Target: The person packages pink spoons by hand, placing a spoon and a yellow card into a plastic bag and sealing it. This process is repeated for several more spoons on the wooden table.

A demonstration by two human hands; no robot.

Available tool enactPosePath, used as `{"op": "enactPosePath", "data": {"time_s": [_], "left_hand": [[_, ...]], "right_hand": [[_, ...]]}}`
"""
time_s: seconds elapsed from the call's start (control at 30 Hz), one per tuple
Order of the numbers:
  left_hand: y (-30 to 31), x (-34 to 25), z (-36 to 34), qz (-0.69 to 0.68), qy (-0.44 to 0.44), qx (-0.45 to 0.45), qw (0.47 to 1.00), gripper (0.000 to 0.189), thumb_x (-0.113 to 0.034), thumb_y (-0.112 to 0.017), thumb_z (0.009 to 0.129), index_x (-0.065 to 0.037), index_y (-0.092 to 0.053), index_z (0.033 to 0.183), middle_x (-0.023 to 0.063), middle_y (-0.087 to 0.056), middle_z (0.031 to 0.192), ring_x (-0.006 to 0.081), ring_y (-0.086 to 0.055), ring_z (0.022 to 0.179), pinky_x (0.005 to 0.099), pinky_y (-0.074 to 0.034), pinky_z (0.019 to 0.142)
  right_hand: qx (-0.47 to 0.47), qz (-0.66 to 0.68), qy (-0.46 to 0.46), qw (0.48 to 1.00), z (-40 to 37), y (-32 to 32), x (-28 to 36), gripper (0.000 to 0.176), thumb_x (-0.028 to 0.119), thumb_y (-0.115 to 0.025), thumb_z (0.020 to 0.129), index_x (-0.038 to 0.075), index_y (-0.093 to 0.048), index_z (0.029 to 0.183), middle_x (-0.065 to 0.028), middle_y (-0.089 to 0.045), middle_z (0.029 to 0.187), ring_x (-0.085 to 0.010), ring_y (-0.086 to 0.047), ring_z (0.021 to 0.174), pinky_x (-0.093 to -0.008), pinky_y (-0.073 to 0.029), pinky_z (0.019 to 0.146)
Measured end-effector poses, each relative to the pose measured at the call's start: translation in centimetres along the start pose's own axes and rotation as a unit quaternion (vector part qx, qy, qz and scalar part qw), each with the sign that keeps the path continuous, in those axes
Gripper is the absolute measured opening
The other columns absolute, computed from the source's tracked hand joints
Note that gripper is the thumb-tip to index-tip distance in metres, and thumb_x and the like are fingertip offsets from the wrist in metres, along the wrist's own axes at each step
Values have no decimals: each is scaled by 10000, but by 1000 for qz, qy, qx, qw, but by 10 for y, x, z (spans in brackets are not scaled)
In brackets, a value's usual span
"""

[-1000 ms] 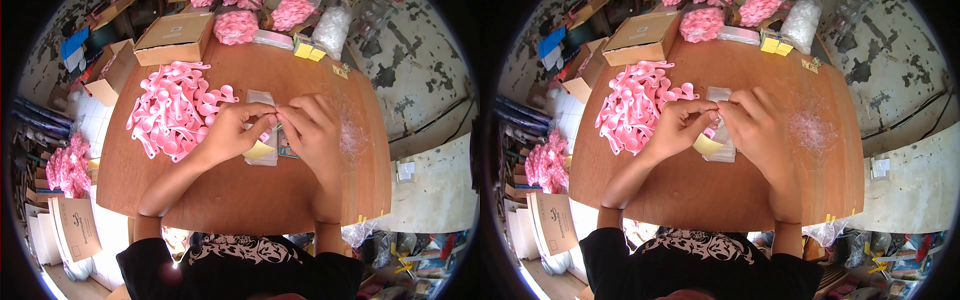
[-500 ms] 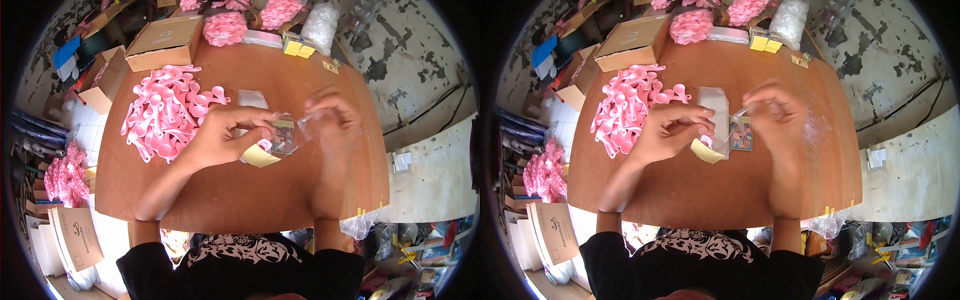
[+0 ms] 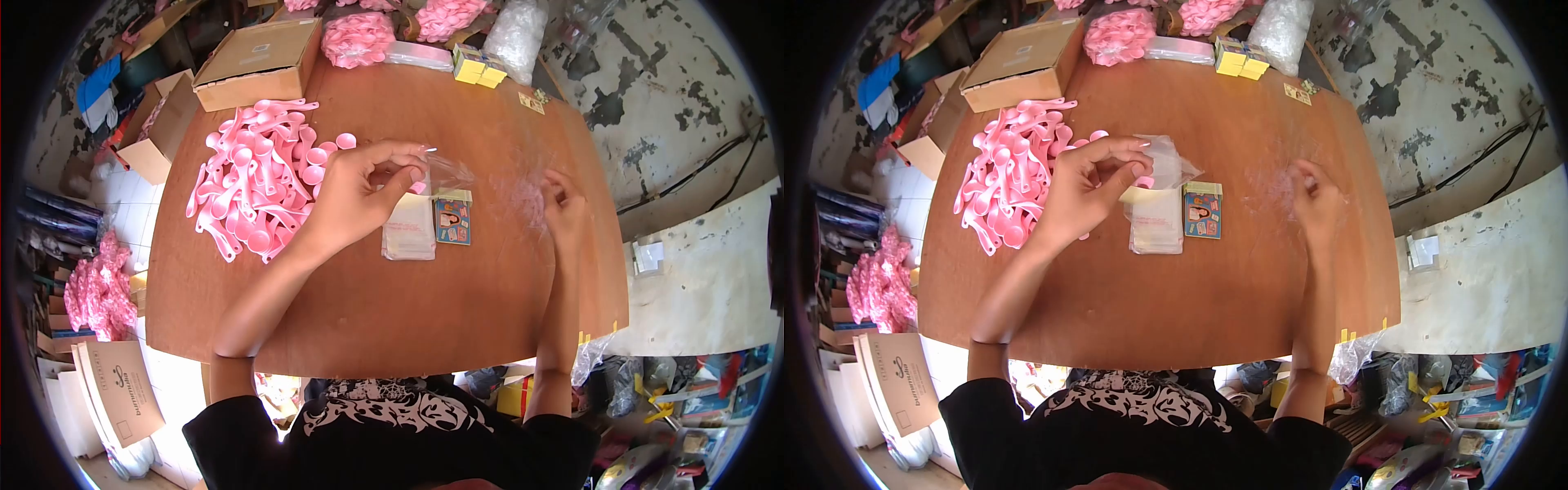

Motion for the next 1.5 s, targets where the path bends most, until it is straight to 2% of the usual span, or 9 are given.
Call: {"op": "enactPosePath", "data": {"time_s": [0.03,0.1,0.17,0.27,0.37,0.7,0.9,1.1,1.5], "left_hand": [[0,3,0,-9,7,-4,1000,271,31,-626,902,33,-635,1172,108,-711,999,121,-675,908,241,-557,761],[-2,4,1,-15,14,-4,1000,271,21,-631,905,31,-633,1176,103,-711,1002,114,-672,904,237,-554,748],[-2,3,-1,-76,13,-13,997,268,-4,-647,909,21,-633,1176,97,-708,997,113,-669,908,238,-550,744],[0,-1,0,-124,10,-20,992,269,-27,-660,910,17,-633,1175,99,-705,987,125,-669,916,256,-554,776],[0,-12,0,-197,-1,-21,980,251,-32,-662,910,19,-641,1155,99,-702,983,133,-669,913,267,-556,806],[-2,11,1,-128,72,33,989,200,-82,-671,918,37,-689,1077,100,-709,1013,124,-676,898,253,-567,768],[0,7,1,-123,82,32,988,187,-58,-652,921,21,-695,1085,105,-715,973,155,-690,856,299,-606,732],[6,-1,0,-97,22,54,994,187,-17,-640,919,23,-702,1090,84,-726,951,98,-671,820,218,-554,674],[9,1,0,-149,41,55,986,204,100,-512,909,55,-683,1011,132,-678,981,197,-696,855,304,-617,742]], "right_hand": [[74,122,-16,990,-5,-11,31,254,142,-739,836,62,-708,1075,-39,-711,880,-154,-634,705,-311,-519,681],[185,243,125,944,-23,-34,93,249,145,-738,847,55,-707,1076,-40,-713,908,-127,-629,737,-273,-509,690],[208,288,179,918,-38,-45,146,195,114,-725,859,24,-710,1031,-34,-708,904,-94,-622,747,-241,-502,685],[247,347,112,898,-44,-65,161,150,83,-710,869,-7,-705,989,-45,-708,898,-77,-627,766,-229,-504,686],[212,387,103,891,-39,-61,167,120,49,-690,876,-31,-694,966,-59,-707,885,-86,-640,769,-246,-515,685],[199,449,40,870,-36,-51,155,152,54,-687,902,-50,-691,1013,-60,-704,894,-81,-645,798,-221,-515,673],[169,433,76,882,-33,-41,154,129,3,-674,887,-35,-696,1008,-97,-707,952,-125,-667,812,-239,-535,710],[205,430,176,862,-32,-36,158,135,-94,-628,863,-24,-716,938,-118,-685,940,-147,-657,835,-246,-523,714],[227,393,201,868,-35,-32,162,248,-166,-552,831,-49,-709,983,-111,-678,989,-131,-648,877,-231,-505,729]]}}
Point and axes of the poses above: each hand's wrist, its own z-axis towards the middle knuckle, its own y-axis out of the back of the hand, x = y × z, the point moved 7 cm from there along z, towards the middle knuckle
